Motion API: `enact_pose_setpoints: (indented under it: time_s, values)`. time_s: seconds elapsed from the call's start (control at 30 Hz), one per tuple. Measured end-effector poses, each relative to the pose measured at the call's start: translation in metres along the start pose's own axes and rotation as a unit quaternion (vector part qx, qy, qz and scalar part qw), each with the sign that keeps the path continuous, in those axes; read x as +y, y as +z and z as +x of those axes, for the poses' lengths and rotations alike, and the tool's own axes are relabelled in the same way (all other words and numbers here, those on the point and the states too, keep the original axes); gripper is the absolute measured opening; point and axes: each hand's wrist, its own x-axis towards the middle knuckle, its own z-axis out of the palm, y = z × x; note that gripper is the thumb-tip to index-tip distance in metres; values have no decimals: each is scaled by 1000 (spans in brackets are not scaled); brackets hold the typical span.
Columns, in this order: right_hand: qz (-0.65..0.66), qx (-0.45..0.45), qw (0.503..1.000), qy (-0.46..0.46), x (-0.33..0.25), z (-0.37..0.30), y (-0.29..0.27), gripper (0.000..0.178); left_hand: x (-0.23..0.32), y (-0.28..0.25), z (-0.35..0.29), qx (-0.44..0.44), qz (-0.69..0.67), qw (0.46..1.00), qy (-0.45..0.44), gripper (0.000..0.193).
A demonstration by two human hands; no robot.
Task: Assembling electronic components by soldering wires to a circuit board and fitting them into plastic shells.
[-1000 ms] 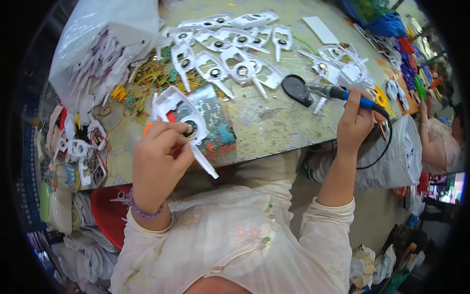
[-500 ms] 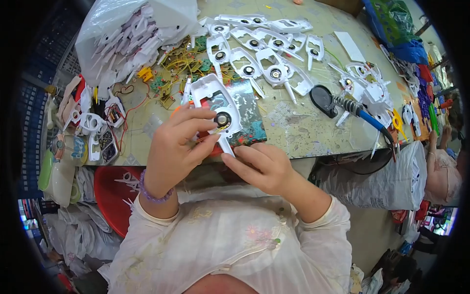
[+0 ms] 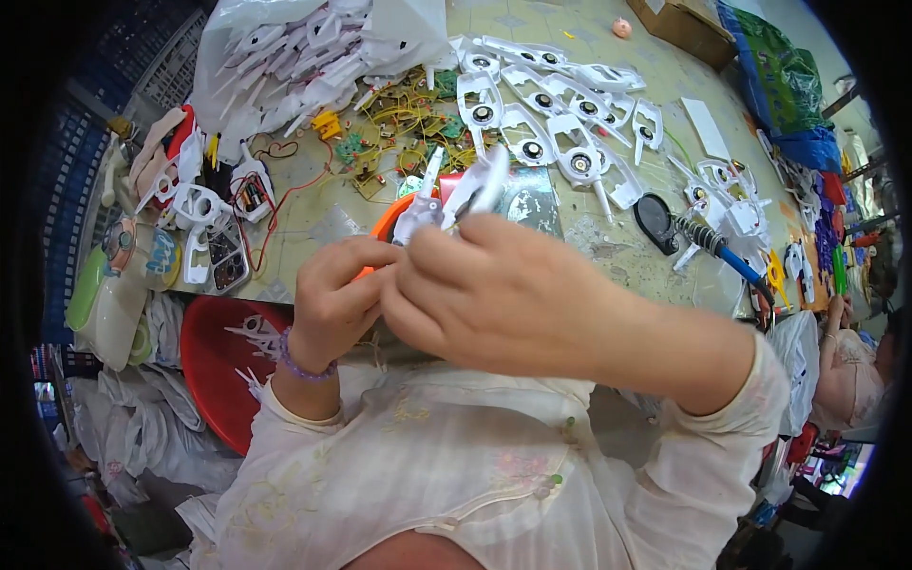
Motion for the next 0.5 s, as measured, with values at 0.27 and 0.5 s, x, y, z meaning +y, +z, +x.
enact_pose_setpoints:
  time_s: [0.27,0.5]
  values:
    - [283,-183,917,215,63,84,-15,39,-3,11,0,97,54,990,-89,26]
    - [691,-168,538,453,85,36,67,30,-6,10,-7,31,52,997,-55,17]
